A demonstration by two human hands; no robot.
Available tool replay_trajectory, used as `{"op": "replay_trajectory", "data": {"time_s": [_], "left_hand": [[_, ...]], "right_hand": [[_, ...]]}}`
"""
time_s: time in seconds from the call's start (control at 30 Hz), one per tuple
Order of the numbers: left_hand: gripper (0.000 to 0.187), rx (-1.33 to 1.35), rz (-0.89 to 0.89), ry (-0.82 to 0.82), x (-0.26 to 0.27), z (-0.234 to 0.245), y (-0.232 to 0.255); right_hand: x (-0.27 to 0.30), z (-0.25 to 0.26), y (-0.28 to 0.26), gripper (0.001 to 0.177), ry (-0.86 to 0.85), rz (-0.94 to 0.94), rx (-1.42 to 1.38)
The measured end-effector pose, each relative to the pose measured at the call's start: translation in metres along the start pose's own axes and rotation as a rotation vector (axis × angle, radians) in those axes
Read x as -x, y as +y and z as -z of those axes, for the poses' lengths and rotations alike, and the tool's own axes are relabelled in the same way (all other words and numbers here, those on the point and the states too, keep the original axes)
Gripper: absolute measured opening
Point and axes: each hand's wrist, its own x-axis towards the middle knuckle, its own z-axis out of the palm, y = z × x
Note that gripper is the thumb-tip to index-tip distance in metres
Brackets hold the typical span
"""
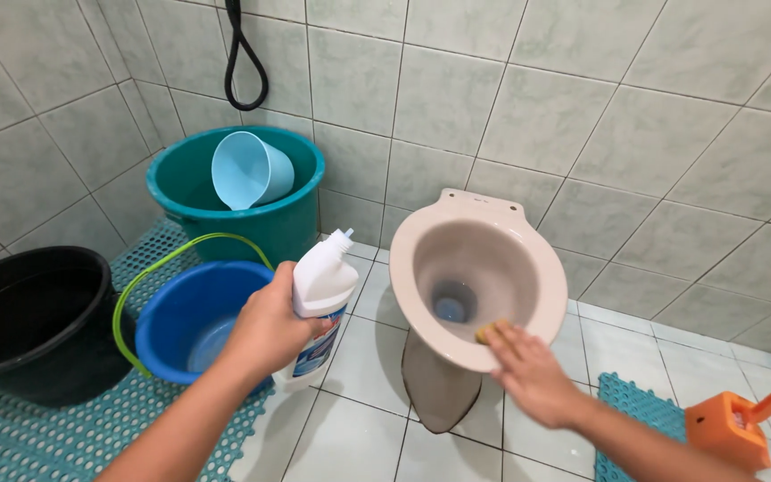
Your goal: Cleaning bathroom wall tiles and a toilet bowl using cleaning liquid and a sponge.
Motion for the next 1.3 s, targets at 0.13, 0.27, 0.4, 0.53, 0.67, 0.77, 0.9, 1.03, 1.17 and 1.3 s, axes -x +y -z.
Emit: {"op": "replay_trajectory", "data": {"time_s": [0.13, 0.27, 0.4, 0.53, 0.67, 0.77, 0.9, 1.03, 1.17, 1.3], "left_hand": [[0.059, -0.010, 0.014, 0.000, 0.004, 0.003, 0.001], [0.058, 0.001, 0.004, 0.011, 0.004, 0.003, 0.000], [0.059, 0.001, 0.010, 0.006, 0.006, 0.000, -0.001], [0.059, 0.004, 0.035, -0.004, 0.006, -0.001, -0.002], [0.059, -0.016, 0.020, -0.005, 0.004, -0.004, -0.007], [0.059, -0.005, 0.025, -0.016, 0.006, -0.004, -0.005], [0.059, 0.008, 0.028, -0.026, 0.002, -0.005, -0.009], [0.058, 0.006, 0.033, -0.039, -0.002, -0.006, -0.011], [0.059, 0.018, 0.045, -0.039, -0.006, -0.009, -0.013], [0.059, 0.045, 0.060, -0.043, -0.009, -0.010, -0.014]], "right_hand": [[-0.006, 0.033, -0.058, 0.071, -0.071, 0.059, -0.037], [-0.048, 0.031, -0.089, 0.069, -0.040, 0.247, -0.068], [-0.121, -0.003, -0.103, 0.055, 0.059, 0.332, -0.035], [-0.192, -0.023, -0.103, 0.055, 0.062, 0.256, -0.026], [-0.202, -0.018, -0.110, 0.055, 0.027, 0.052, -0.157], [-0.178, -0.024, -0.103, 0.056, 0.047, 0.088, -0.122], [-0.125, -0.014, -0.096, 0.058, 0.134, 0.334, -0.070], [-0.096, 0.014, -0.108, 0.059, -0.014, 0.325, -0.003], [-0.132, -0.004, -0.102, 0.058, 0.021, 0.322, -0.071], [-0.208, -0.042, -0.092, 0.054, 0.140, 0.232, -0.064]]}}
